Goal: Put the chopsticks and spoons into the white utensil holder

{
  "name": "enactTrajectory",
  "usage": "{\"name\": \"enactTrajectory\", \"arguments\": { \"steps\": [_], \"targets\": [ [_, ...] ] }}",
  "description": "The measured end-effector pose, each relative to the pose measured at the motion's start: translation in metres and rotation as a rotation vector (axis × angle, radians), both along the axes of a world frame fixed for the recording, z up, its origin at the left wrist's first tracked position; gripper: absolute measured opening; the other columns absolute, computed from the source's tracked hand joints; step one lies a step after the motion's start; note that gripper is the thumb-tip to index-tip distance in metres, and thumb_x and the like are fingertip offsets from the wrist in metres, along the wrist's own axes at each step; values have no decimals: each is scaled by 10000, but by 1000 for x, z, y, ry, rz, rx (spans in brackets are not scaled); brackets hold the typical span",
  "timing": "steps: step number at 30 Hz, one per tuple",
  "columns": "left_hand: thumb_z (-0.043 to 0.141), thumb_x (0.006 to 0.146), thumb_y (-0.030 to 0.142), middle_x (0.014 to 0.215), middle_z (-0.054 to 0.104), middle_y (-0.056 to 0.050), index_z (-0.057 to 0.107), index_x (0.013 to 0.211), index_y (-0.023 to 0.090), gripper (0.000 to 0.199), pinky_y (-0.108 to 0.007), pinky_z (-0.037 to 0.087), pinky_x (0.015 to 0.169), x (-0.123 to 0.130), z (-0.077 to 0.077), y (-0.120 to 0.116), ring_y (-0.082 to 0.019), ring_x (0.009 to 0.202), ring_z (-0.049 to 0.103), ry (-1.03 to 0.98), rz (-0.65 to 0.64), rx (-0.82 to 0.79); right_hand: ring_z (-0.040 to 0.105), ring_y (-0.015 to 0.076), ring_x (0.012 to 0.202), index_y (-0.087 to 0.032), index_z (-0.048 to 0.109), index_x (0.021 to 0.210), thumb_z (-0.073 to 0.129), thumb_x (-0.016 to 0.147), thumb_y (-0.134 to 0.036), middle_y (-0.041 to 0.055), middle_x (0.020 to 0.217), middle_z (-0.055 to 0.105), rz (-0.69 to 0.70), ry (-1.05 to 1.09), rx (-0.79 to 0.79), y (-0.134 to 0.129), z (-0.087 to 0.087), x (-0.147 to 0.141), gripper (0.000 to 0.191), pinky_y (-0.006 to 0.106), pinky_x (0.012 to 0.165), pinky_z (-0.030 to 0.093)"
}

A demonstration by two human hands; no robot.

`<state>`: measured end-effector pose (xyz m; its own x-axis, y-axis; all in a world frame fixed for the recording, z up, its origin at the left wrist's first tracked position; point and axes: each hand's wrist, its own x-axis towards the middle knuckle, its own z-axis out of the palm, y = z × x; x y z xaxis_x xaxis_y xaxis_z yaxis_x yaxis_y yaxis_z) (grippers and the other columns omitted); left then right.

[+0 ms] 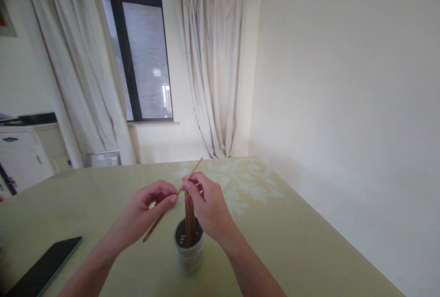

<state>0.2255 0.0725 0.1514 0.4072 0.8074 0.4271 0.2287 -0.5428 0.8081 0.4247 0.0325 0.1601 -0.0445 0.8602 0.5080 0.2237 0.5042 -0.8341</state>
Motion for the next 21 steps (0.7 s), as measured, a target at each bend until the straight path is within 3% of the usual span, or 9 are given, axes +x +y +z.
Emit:
{"name": "enactTrajectory", "arguments": {
  "steps": [4, 8, 11, 16, 21],
  "targets": [
    [594, 982, 501, 814, 698, -7, 711, 888, 204, 333, -255, 477, 714, 6, 2, -4, -159, 766, 621, 30, -27, 30, 703, 169, 803, -207, 700, 1017, 587, 1033, -395, 28, 879, 738, 2, 67, 11, -3, 6, 5, 219, 240, 616, 506],
    [434, 1033, 509, 756, 682, -14, 677, 818, 201, 448, -268, 451, 672, -6, -8, 14, -169, 702, 604, 210, 56, -7, 703, 166, 779, -202, 683, 950, 599, 1022, -403, 30, 862, 738, -83, 64, 31, -1, 13, 17, 229, 243, 616, 505],
    [429, 1029, 438, 809, 724, -44, 682, 838, 203, 395, -288, 455, 727, -19, -27, 34, -200, 778, 658, 468, 156, -12, 704, 160, 738, -203, 686, 931, 613, 1012, -389, 22, 845, 744, -173, -5, 54, 2, 14, 27, 215, 256, 654, 520],
    [478, 1008, 267, 1059, 773, -99, 693, 963, 225, 224, -321, 458, 811, -33, -73, 55, -270, 1032, 716, 971, 412, -51, 705, 162, 695, -196, 706, 862, 606, 989, -272, 19, 792, 761, -222, -222, -32, 8, 7, 32, 178, 261, 662, 517],
    [491, 996, 193, 1208, 742, -108, 659, 1049, 237, 181, -347, 486, 848, -37, -102, 61, -283, 1106, 720, 1100, 443, -73, 674, 149, 612, -188, 712, 738, 588, 999, -240, 14, 693, 749, -228, -448, -110, 12, -2, 27, 293, 257, 634, 459]
  ]
}}
